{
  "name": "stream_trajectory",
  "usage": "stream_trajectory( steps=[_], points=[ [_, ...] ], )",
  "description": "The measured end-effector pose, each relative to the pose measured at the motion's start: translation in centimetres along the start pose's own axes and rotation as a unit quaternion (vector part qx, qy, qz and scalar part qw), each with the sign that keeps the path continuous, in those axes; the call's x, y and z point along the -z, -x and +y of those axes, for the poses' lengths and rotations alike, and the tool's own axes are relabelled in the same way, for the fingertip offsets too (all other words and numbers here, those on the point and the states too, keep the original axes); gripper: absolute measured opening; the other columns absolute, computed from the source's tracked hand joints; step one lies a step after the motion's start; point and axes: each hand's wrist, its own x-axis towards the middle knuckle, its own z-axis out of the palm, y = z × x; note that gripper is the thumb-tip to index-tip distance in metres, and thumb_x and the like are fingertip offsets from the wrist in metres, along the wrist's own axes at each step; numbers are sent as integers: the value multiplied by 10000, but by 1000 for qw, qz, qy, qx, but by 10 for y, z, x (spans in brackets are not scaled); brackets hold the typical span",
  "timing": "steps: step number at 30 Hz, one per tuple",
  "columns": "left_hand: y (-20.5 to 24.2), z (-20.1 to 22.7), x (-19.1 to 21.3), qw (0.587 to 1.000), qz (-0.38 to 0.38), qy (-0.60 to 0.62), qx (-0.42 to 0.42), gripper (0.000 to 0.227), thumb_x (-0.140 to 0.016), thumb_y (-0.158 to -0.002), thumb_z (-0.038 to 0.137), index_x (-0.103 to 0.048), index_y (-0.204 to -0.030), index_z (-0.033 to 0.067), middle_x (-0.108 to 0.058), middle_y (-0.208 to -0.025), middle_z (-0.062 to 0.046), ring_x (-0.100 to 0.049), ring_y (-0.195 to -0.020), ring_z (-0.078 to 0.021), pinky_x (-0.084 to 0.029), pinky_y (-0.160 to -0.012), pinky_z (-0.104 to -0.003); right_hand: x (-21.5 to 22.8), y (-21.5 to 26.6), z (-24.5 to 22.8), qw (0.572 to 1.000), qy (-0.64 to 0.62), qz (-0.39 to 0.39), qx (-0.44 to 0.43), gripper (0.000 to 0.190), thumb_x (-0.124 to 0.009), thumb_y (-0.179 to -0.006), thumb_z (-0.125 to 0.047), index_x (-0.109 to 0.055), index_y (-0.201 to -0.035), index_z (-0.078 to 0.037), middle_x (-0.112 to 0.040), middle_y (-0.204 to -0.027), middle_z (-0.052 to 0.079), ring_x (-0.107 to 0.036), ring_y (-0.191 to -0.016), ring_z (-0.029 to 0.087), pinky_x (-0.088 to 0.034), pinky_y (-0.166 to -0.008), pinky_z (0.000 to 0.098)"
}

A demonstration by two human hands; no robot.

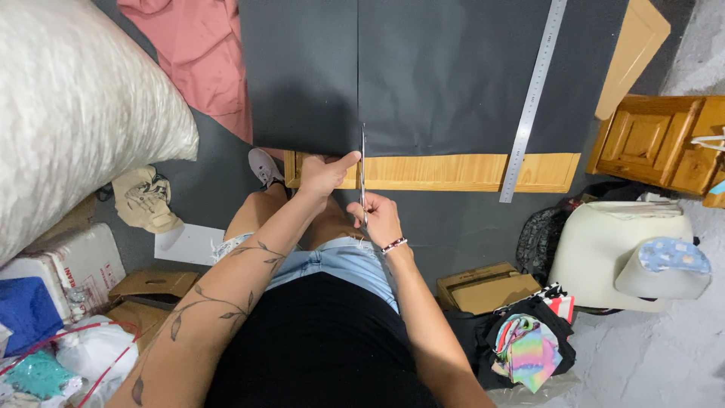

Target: The person measures a large piece of black fabric on a wooden table using a metal ruler and a yellow pencil. They then use scissors to cut the fabric along the marked lines, separating a section of the material.

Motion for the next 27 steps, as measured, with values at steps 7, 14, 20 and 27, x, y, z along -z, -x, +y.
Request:
stream_trajectory(
  steps=[7, 14, 20, 27],
  points=[
    [1, -2, -2, 1000, -2, -11, 2, 248, -872, -740, 85, -677, -888, 50, -548, -578, 60, -476, -404, 37, -352, -347, -123, -2, -4, 12, 1000, 1, 8, 14, 471, -782, -867, -489, -613, -556, -179, -643, -474, -6, -521, -469, 97, -398, -566, 190],
    [-19, -30, 12, 1000, -19, 1, -2, 202, -844, -770, 45, -663, -856, 26, -504, -539, 47, -437, -383, 17, -338, -345, -134, 9, -15, -13, 999, 21, -9, 25, 463, -738, -891, -498, -623, -568, -187, -661, -500, -5, -547, -486, 114, -418, -578, 211],
    [-37, -52, 18, 1000, -26, 3, 14, 228, -854, -763, 63, -642, -831, 16, -478, -510, 43, -427, -359, 15, -337, -332, -130, 3, -22, 3, 1000, 17, 1, 6, 482, -765, -872, -510, -606, -561, -178, -637, -483, 11, -492, -484, 115, -372, -562, 205],
    [-18, -28, 16, 1000, -27, -8, 12, 193, -828, -791, 48, -661, -884, 25, -480, -523, 51, -415, -369, 17, -332, -340, -133, 6, -27, -8, 1000, 23, -14, -2, 488, -725, -897, -548, -634, -574, -194, -663, -514, -5, -521, -500, 115, -392, -568, 206]
  ],
)
